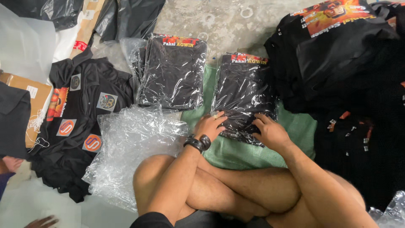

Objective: The person organizes and stacks black shirts wrapped in clear plastic on a floor, moving sheets of bubble wrap and arranging the packages into piles.

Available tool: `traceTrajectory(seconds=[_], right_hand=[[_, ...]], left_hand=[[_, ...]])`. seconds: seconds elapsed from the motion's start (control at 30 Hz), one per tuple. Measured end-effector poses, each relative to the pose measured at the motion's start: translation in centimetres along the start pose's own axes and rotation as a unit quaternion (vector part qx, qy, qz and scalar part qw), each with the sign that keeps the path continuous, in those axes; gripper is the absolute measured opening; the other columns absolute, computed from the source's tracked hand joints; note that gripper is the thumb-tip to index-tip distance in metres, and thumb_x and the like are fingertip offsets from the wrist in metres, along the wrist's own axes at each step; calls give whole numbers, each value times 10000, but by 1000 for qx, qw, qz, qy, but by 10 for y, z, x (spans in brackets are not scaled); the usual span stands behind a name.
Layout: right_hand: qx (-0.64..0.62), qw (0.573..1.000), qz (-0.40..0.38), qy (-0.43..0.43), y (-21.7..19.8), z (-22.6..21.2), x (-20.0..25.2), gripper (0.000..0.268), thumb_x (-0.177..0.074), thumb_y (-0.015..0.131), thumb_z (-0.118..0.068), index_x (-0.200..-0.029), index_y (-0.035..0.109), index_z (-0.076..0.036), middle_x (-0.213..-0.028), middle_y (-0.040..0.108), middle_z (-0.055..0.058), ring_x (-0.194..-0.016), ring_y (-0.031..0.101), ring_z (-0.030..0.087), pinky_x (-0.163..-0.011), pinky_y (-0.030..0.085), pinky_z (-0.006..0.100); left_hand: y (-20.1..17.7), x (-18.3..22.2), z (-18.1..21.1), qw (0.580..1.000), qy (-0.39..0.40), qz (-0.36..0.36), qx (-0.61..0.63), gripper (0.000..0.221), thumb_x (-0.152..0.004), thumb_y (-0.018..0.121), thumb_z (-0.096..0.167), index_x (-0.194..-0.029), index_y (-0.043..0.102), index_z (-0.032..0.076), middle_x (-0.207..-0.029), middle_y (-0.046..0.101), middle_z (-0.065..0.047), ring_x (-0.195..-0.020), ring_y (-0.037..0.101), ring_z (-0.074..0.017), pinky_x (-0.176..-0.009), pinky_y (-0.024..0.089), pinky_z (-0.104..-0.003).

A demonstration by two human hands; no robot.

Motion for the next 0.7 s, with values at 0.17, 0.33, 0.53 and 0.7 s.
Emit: traceTrajectory(seconds=[0.17, 0.33, 0.53, 0.7], right_hand=[[6, 1000, 10, -6, -2, -2, 0, 522, -669, 761, -398, -1102, 562, -186, -1335, 460, 38, -1115, 592, 322, -864, 567, 418], [55, 998, 18, -4, -7, -3, 2, 383, -790, 648, -405, -1107, 569, -204, -1273, 501, 29, -1157, 565, 282, -881, 556, 375], [38, 982, 186, -19, -55, -55, 9, 675, -723, 693, -470, -1305, 516, -177, -1200, 592, 74, -1054, 615, 295, -887, 527, 400], [-232, 930, 283, 38, -63, -25, 30, 380, -754, 668, -87, -1115, 686, -207, -995, 717, 53, -937, 677, 279, -817, 546, 380]], left_hand=[[-11, 6, -3, 996, 36, 60, 50, 603, -687, 759, 420, -1255, 580, 326, -1437, 468, 93, -1340, 424, -198, -1129, 356, -377], [-27, 7, 10, 991, 18, 130, 33, 290, -869, 620, 342, -1150, 641, 271, -1286, 589, 88, -1201, 548, -172, -1027, 448, -369], [-95, 38, 87, 917, 147, 367, 62, 150, -887, 632, 248, -1030, 665, 213, -982, 705, -27, -875, 676, -224, -731, 579, -321], [-144, 86, 141, 810, 294, 495, 115, 149, -893, 637, 236, -1004, 642, 137, -1097, 684, -75, -971, 662, -242, -792, 574, -338]])
Point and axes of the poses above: each hand's wrist, its own x-axis away from the middle knuckle, its own y-axis out of the palm, z = x × y, the point moved 4 cm from there along -x, towards the middle knuckle
